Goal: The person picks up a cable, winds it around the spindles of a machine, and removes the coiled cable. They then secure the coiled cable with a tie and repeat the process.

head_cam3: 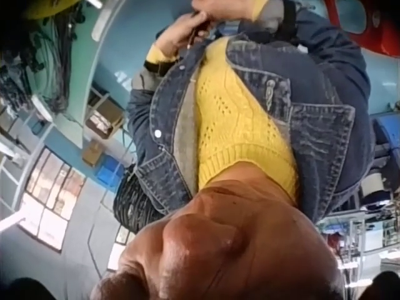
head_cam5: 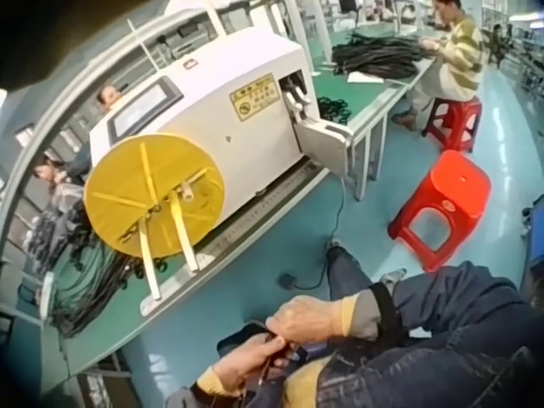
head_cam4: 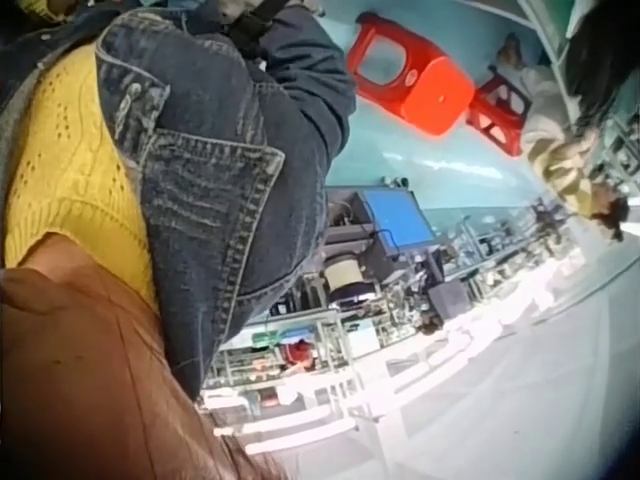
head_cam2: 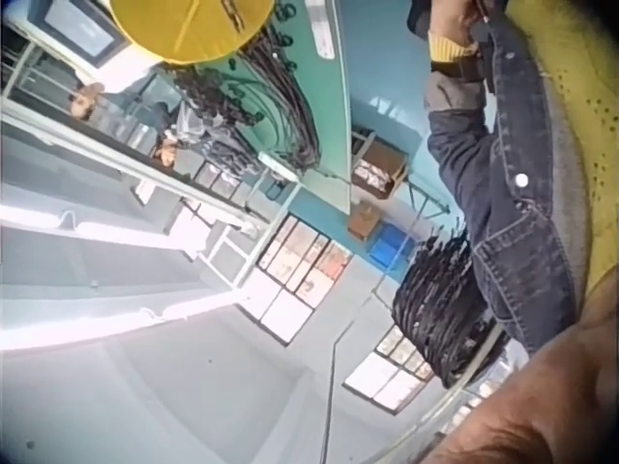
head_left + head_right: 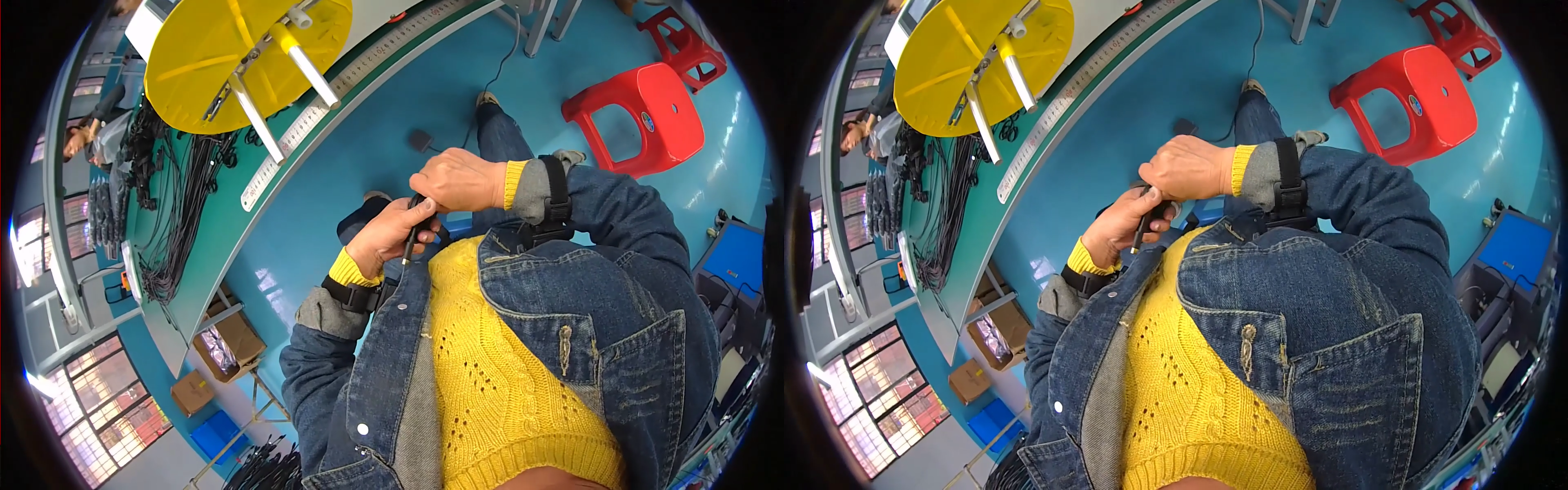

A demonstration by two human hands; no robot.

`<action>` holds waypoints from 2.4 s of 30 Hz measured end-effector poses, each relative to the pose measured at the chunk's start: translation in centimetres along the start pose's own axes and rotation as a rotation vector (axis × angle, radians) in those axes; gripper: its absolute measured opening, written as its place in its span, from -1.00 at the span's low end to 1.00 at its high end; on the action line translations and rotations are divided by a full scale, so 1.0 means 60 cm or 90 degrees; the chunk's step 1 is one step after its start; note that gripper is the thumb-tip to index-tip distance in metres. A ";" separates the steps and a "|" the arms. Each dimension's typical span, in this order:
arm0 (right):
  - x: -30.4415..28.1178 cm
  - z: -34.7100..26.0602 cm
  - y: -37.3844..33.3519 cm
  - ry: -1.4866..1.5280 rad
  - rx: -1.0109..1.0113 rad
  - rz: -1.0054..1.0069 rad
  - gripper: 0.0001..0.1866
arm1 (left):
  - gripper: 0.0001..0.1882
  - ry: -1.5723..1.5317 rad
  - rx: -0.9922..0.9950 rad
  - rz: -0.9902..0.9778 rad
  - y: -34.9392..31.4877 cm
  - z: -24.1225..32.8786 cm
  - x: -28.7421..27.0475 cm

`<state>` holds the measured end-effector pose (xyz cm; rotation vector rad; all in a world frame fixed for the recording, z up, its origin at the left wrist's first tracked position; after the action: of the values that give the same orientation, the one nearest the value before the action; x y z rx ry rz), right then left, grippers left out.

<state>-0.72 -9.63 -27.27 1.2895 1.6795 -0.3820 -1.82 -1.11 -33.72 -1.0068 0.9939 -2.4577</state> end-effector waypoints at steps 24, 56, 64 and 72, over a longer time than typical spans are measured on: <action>0.030 0.046 -0.013 0.187 0.144 0.099 -0.89 | -0.51 -0.261 0.123 -0.073 0.004 0.013 -0.005; 0.034 0.184 -0.125 0.708 0.630 0.334 -0.79 | -0.81 0.676 1.018 0.999 -0.489 0.199 0.008; -0.198 -0.025 -0.014 0.241 0.089 0.339 -0.68 | -0.91 0.794 0.840 0.783 -0.252 0.199 0.063; -0.237 -0.089 -0.015 -0.080 -0.078 0.493 -0.57 | -0.85 0.692 0.865 0.625 -0.267 0.231 0.107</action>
<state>-4.23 -14.38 -13.24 1.6602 0.9729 0.1028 3.16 0.33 -12.21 1.0554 -0.2147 -1.8536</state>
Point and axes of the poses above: each hand's wrist, its own y-axis towards the middle knuckle, its own x-axis out of the palm, z = x × y, the point moved 8 cm from there along y, towards the middle knuckle, and after that the axes turned 2 degrees about -y, right-handed, at the moved point
